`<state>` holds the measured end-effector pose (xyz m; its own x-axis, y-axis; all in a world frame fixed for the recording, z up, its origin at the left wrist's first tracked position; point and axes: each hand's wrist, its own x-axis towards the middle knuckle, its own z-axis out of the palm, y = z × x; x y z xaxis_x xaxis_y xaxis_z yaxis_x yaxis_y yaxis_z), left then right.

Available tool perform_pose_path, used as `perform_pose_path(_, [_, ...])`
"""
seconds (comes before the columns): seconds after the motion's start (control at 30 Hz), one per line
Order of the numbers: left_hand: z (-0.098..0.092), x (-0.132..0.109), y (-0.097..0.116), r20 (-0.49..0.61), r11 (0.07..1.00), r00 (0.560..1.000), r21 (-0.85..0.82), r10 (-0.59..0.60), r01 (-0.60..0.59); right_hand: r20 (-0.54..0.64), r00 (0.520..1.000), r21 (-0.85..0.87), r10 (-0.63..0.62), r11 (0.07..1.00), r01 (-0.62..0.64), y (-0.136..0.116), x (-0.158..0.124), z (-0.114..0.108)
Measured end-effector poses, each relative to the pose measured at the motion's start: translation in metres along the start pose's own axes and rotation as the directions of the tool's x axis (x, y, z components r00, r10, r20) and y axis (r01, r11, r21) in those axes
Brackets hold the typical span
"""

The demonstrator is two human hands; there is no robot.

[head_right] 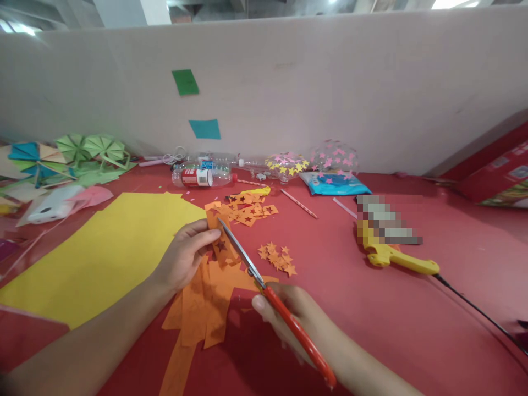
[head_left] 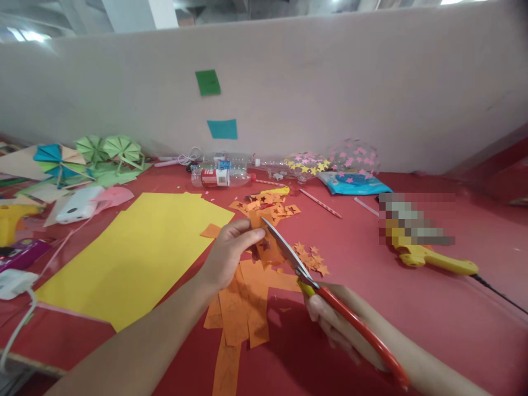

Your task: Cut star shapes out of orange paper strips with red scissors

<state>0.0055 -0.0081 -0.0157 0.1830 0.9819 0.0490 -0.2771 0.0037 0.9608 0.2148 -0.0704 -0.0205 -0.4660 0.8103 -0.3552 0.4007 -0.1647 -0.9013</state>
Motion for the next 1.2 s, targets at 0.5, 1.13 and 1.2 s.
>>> perform_pose_path(0.5, [0.000,0.000,0.003,0.047,1.000,0.999,0.006,0.011,-0.011,-0.021,0.999,0.057,0.046,0.997,-0.045,0.008,0.002,0.000])
perform_pose_path(1.13, [-0.001,0.005,0.012,-0.089,0.997,0.993,-0.004,0.073,-0.074,-0.089,0.990,-0.021,0.113,0.993,-0.115,0.000,0.003,-0.002])
perform_pose_path(1.2, [-0.002,0.005,0.012,-0.094,0.996,0.991,0.002,0.090,-0.090,-0.067,0.993,-0.024,0.096,0.995,-0.098,0.000,0.004,-0.003])
